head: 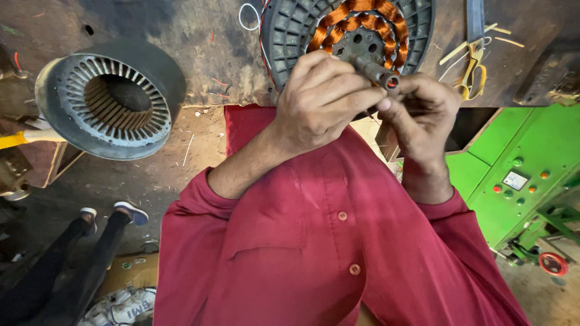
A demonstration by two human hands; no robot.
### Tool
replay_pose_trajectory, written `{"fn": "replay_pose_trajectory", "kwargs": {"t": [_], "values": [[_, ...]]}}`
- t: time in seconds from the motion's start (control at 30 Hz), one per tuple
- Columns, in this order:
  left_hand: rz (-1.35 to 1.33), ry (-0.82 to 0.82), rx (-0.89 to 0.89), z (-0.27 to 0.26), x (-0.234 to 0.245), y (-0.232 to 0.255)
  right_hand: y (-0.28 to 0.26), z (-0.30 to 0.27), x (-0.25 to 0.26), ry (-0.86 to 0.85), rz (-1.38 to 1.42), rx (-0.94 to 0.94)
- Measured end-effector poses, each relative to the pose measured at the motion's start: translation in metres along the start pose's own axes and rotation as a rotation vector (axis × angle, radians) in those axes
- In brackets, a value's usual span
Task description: The person works on a motor stator, using a wooden stick to push and arrange copper wires within the slots. They use scissors to trim excess wire and continue adjusting the winding with the stick.
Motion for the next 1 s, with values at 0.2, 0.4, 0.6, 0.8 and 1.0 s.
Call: {"fn": "replay_pose_trajectory", "kwargs": {"t": [0.2,0.4,0.6,0.8,1.0], "values": [[0.005,-0.025,0.018,0.0,-0.001,0.0,0.007,0.003,-0.003,0.048,0.176,-0.033],[-0.048,-0.036,0.008,-0.002,0.003,0.002,-0.001,0.007,-0.002,0.018,0.566,-0.059],[-0.044,-0.103,0.033,0.006,0.009,0.005,-0.042,-0.001,0.006,0.023,-0.46,0.232],[-0.045,-0.121,0.08,0.006,0.004,0.011,-0.072,-0.004,-0.005,0.112,-0.749,0.456],[-0.06,-0.152,0.097,0.009,0.007,0.01,-0.081,-0.004,-0.007,0.016,-0.586,0.426]]}}
Point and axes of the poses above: each hand's wrist, its own z-axis towards the middle knuckle, its own x-axis out of the back of the hand, y = z × x, the point moved 3 cm from there along z, towards the middle knuckle, and after that the axes turned 15 degrees about -x, right-handed, at the moved point
